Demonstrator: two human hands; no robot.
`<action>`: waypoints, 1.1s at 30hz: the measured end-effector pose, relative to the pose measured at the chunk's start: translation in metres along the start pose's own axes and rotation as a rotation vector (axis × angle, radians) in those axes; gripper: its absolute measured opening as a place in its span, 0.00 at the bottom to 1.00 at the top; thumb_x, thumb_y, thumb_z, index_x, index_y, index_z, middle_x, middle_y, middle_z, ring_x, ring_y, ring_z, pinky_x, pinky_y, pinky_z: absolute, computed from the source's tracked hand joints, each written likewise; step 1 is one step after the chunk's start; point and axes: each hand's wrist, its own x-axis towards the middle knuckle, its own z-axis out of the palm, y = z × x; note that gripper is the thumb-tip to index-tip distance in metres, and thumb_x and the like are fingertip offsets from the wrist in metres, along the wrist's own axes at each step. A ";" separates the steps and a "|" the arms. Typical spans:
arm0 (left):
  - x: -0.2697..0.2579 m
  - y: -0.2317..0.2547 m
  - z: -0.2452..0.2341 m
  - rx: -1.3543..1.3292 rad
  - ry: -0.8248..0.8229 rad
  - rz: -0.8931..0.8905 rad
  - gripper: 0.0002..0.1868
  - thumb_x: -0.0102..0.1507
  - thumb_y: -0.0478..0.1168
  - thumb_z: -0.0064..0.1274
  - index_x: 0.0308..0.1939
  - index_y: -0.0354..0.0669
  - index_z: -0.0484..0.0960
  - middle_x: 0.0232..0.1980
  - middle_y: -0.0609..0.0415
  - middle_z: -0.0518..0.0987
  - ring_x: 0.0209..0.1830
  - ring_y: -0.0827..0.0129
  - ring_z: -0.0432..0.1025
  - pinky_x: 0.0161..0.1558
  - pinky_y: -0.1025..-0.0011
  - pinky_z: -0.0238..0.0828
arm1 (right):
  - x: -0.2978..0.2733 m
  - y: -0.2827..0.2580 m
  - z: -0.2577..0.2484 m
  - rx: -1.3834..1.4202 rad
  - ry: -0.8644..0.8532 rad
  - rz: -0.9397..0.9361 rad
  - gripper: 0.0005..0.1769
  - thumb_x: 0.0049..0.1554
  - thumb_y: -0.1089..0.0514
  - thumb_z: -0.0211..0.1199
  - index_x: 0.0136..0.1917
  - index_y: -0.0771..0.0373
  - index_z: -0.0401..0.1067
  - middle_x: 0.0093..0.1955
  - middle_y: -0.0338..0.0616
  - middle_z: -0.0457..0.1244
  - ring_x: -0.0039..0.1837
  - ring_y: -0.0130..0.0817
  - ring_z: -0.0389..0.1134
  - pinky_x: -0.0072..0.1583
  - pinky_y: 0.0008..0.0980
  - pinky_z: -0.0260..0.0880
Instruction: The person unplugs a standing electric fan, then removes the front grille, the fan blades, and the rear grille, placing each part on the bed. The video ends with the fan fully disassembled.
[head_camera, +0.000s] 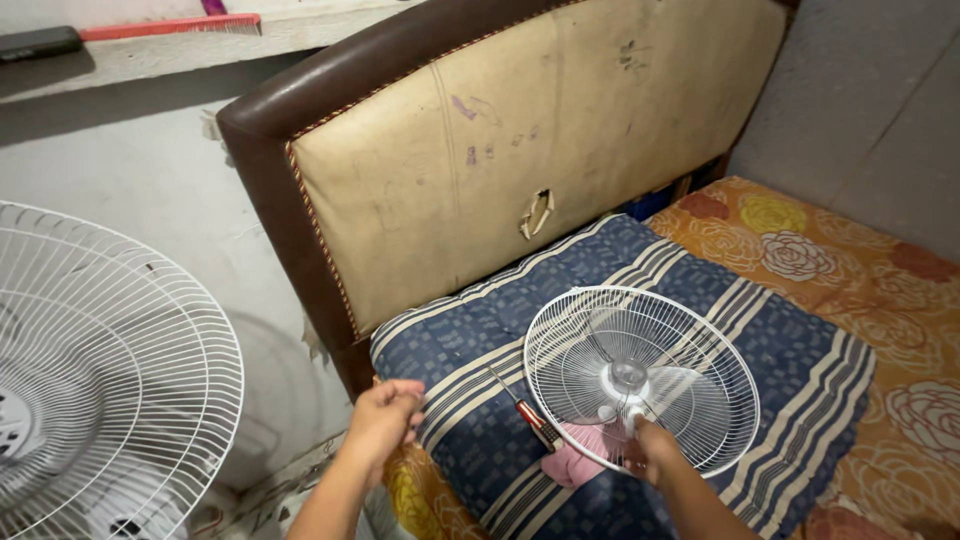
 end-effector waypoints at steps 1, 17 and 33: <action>0.000 0.004 0.001 -0.010 -0.009 0.010 0.10 0.64 0.35 0.51 0.47 0.37 0.83 0.35 0.57 0.79 0.28 0.75 0.71 0.28 0.76 0.66 | 0.000 -0.002 0.000 -0.015 -0.006 -0.016 0.21 0.65 0.42 0.55 0.57 0.61 0.69 0.43 0.43 0.65 0.40 0.39 0.65 0.41 0.41 0.65; -0.013 0.047 -0.039 -0.108 0.078 0.066 0.13 0.66 0.39 0.49 0.52 0.43 0.83 0.48 0.55 0.84 0.41 0.71 0.77 0.40 0.71 0.74 | -0.186 -0.134 0.155 -0.069 -0.637 -0.297 0.13 0.62 0.48 0.58 0.55 0.55 0.72 0.49 0.39 0.71 0.43 0.30 0.69 0.43 0.32 0.69; -0.134 0.059 -0.274 0.014 0.546 0.457 0.10 0.64 0.35 0.55 0.47 0.40 0.87 0.41 0.50 0.84 0.33 0.72 0.72 0.34 0.72 0.68 | -0.438 -0.021 0.451 -0.285 -1.065 -0.708 0.09 0.59 0.54 0.64 0.51 0.59 0.76 0.44 0.37 0.68 0.41 0.24 0.65 0.43 0.28 0.67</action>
